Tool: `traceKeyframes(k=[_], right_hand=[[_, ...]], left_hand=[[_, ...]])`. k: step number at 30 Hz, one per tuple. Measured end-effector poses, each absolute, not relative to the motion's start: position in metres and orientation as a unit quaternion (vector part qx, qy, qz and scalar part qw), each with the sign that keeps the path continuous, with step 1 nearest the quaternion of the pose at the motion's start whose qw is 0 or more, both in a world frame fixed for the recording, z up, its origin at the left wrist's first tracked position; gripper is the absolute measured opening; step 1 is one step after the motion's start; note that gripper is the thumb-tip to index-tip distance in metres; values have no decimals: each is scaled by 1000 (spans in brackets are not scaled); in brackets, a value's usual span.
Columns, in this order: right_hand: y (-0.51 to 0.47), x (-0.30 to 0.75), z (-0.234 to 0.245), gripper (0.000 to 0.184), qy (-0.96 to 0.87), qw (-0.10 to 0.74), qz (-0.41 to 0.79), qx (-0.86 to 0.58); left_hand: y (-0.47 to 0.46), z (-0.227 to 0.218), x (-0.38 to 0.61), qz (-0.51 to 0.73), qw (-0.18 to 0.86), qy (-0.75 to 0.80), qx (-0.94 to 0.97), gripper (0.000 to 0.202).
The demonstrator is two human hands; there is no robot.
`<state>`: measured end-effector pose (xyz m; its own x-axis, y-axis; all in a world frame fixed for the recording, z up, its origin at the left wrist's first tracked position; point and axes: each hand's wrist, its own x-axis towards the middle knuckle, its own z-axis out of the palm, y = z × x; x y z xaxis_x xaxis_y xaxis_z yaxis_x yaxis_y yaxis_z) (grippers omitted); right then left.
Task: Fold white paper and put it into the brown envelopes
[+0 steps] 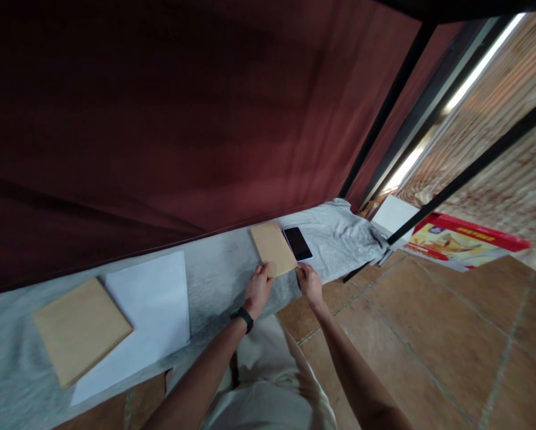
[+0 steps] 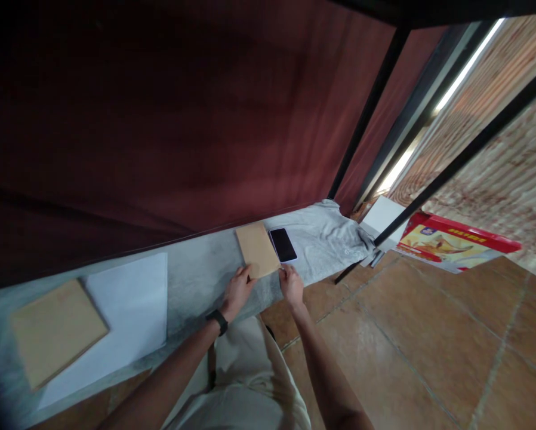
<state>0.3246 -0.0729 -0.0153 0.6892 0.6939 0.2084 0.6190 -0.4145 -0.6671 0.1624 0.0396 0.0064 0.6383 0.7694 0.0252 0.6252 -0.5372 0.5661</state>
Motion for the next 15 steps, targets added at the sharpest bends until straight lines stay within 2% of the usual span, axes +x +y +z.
traceKeyframes(k=[8, 12, 15], right_hand=[[-78, 324, -20, 43, -413, 406, 21, -815], [-90, 316, -23, 49, -398, 447, 12, -801], [-97, 295, -24, 44, -420, 455, 8, -786]], left_hand=[[32, 16, 154, 176, 289, 392, 855, 55], [24, 10, 130, 206, 323, 361, 851, 52], [12, 1, 100, 245, 317, 338, 852, 47]])
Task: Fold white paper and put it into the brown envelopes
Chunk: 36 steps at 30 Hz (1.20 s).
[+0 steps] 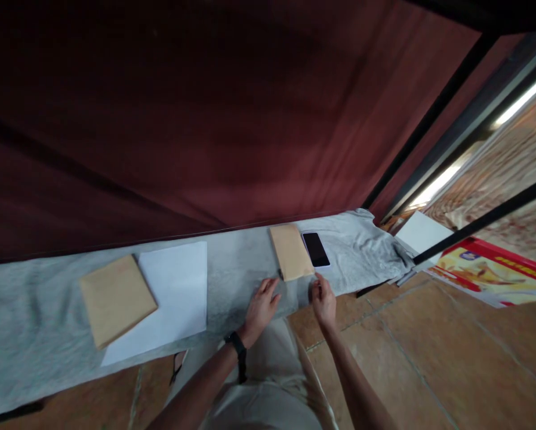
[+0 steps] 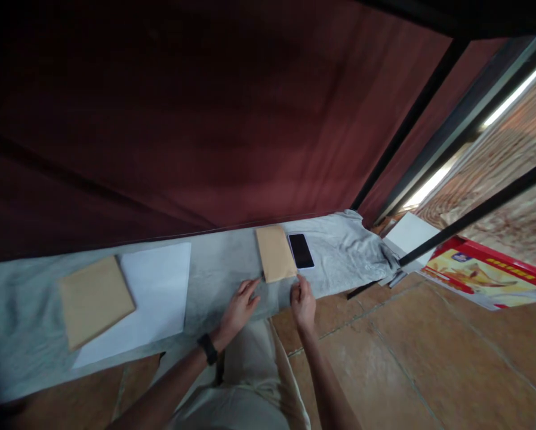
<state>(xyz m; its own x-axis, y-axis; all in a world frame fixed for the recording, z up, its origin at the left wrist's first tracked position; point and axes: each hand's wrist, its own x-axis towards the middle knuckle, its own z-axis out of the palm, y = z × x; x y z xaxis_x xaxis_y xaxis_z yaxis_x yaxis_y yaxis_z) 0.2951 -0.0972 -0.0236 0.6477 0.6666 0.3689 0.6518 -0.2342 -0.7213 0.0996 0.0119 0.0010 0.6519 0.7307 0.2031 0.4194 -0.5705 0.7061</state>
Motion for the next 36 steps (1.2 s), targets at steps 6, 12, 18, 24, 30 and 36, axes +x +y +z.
traceKeyframes(k=[6, 12, 18, 24, 30, 36], right_hand=[[-85, 222, -28, 38, -556, 451, 71, -695], [-63, 170, -42, 41, -643, 370, 15, -670], [-60, 161, -48, 44, -647, 286, -77, -702], [-61, 160, -40, 44, -651, 255, -90, -709], [-60, 157, -33, 44, -649, 262, -82, -710], [-62, 159, -36, 44, -645, 282, -63, -707]], left_hand=[[-18, -7, 24, 282, 214, 395, 848, 44], [-19, 0, -61, 265, 33, 513, 816, 58], [-11, -13, -110, 168, -35, 589, 790, 71], [-5, 1, -110, 58, -16, 585, 809, 67], [9, 23, -120, 60, 22, 553, 830, 46], [11, 26, -121, 102, 52, 546, 830, 32]])
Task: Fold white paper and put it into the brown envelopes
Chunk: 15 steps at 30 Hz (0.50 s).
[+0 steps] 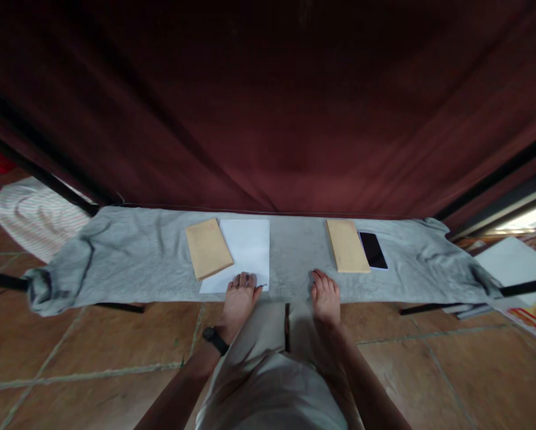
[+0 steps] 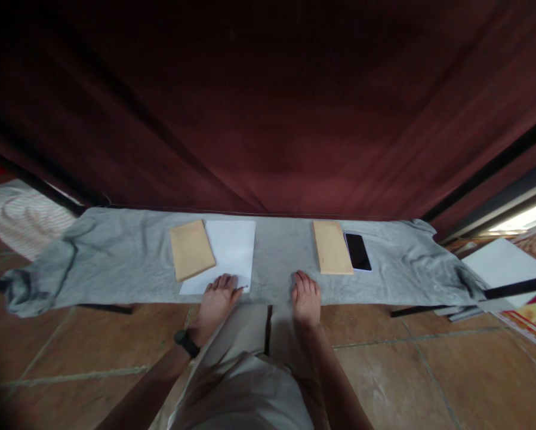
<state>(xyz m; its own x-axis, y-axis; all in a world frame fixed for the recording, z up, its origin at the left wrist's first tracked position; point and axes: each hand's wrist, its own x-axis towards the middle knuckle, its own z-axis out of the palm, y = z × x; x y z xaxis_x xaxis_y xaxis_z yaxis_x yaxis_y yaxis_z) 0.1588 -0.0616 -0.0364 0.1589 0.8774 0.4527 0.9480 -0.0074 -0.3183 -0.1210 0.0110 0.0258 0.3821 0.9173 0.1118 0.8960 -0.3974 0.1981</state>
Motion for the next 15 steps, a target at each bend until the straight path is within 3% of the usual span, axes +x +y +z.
traceKeyframes(k=[6, 10, 15], right_hand=[[-62, 157, -35, 44, -640, 276, -48, -716], [-61, 158, -33, 43, -633, 291, -33, -716], [-51, 155, -28, 37, -592, 391, 45, -703]], left_hand=[[0, 19, -109, 130, 91, 502, 850, 35], [4, 27, -109, 164, 128, 584, 785, 24], [8, 49, -111, 279, 188, 625, 704, 19]])
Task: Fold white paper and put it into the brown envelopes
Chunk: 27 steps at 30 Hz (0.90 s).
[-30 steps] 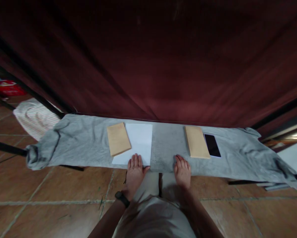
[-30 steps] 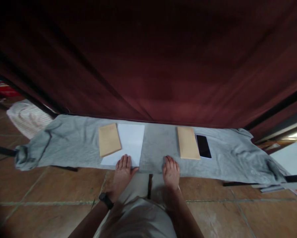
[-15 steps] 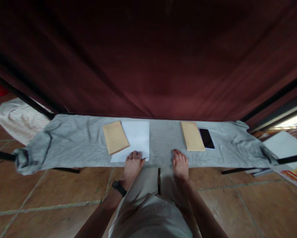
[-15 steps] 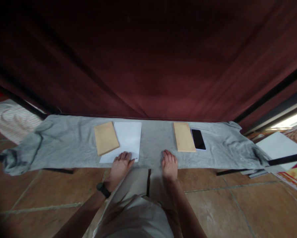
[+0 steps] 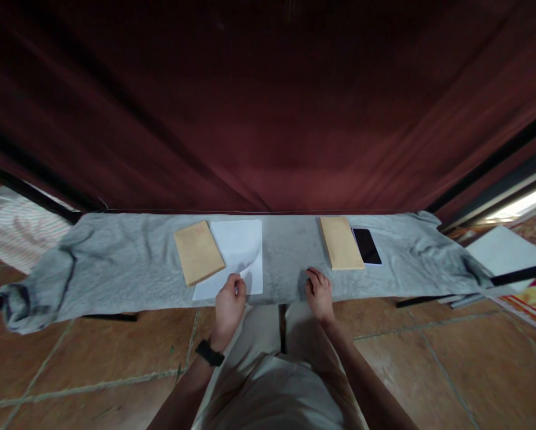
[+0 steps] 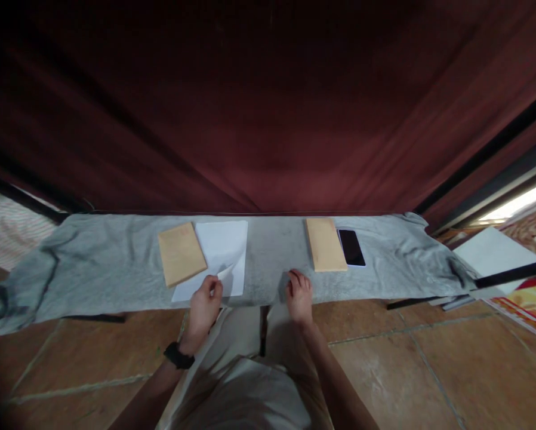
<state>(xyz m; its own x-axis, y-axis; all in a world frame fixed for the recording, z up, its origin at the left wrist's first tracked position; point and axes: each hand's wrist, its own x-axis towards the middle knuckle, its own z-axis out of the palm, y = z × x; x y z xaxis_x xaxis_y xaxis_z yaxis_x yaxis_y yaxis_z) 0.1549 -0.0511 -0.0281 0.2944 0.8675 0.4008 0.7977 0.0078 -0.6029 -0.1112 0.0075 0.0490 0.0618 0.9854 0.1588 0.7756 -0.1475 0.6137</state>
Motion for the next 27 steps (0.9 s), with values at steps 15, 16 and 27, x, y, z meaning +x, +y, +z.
traceKeyframes(k=[15, 16, 27], right_hand=[[-29, 166, 8, 36, -276, 592, 461, -600], [-31, 173, 6, 36, -271, 591, 458, -607], [-23, 193, -9, 33, -271, 575, 414, -651]], left_hand=[[-56, 36, 4, 221, 179, 325, 902, 21], [-55, 34, 0, 236, 197, 338, 890, 22], [9, -6, -66, 355, 366, 564, 650, 41]])
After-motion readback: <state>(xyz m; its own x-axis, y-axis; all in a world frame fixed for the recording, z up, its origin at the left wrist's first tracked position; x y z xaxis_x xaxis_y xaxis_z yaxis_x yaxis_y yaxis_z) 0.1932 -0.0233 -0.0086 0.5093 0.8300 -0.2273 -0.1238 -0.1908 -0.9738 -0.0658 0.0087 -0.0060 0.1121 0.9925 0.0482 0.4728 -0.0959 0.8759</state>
